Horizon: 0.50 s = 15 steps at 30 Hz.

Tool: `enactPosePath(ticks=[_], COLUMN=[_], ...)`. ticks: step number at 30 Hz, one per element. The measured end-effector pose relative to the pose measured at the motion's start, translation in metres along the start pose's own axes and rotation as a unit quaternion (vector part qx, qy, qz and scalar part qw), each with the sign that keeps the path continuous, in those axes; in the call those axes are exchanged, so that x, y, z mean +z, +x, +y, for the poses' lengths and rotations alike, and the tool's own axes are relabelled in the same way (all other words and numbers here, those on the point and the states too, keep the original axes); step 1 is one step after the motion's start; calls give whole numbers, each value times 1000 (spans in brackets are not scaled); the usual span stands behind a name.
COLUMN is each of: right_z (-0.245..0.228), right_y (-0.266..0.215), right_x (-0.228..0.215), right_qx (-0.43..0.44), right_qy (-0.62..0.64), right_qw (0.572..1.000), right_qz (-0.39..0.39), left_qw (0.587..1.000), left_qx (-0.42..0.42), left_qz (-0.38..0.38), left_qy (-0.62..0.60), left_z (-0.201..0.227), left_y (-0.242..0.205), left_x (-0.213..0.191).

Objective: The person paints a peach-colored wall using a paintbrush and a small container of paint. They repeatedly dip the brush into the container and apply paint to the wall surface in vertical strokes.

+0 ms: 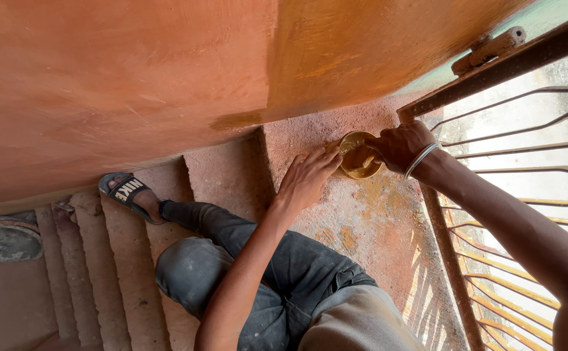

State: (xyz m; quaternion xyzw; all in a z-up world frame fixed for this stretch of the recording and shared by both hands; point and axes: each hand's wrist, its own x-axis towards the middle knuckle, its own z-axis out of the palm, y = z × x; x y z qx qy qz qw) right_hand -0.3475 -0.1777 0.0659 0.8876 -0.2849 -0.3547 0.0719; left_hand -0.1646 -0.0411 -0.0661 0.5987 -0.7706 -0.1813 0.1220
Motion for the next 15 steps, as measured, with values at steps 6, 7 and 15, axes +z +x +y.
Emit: enactPosePath(ticks=[6,7,15], right_z=[0,-1,-2], right_y=[-2,-1,5], right_x=[-1,0,10], right_qx=[-19,-9,-26], right_qy=[-35,-10,-19], right_qw=[996,998,992], right_qz=[77,58,124], left_qw=[999,1000,999], left_qx=[-15,-15,-25], left_qz=[-6,0,-12], left_qy=[-30,-20,-20], left_z=[1,0,0], left_y=[-3,-3,-4], left_x=[-4,-4,-4])
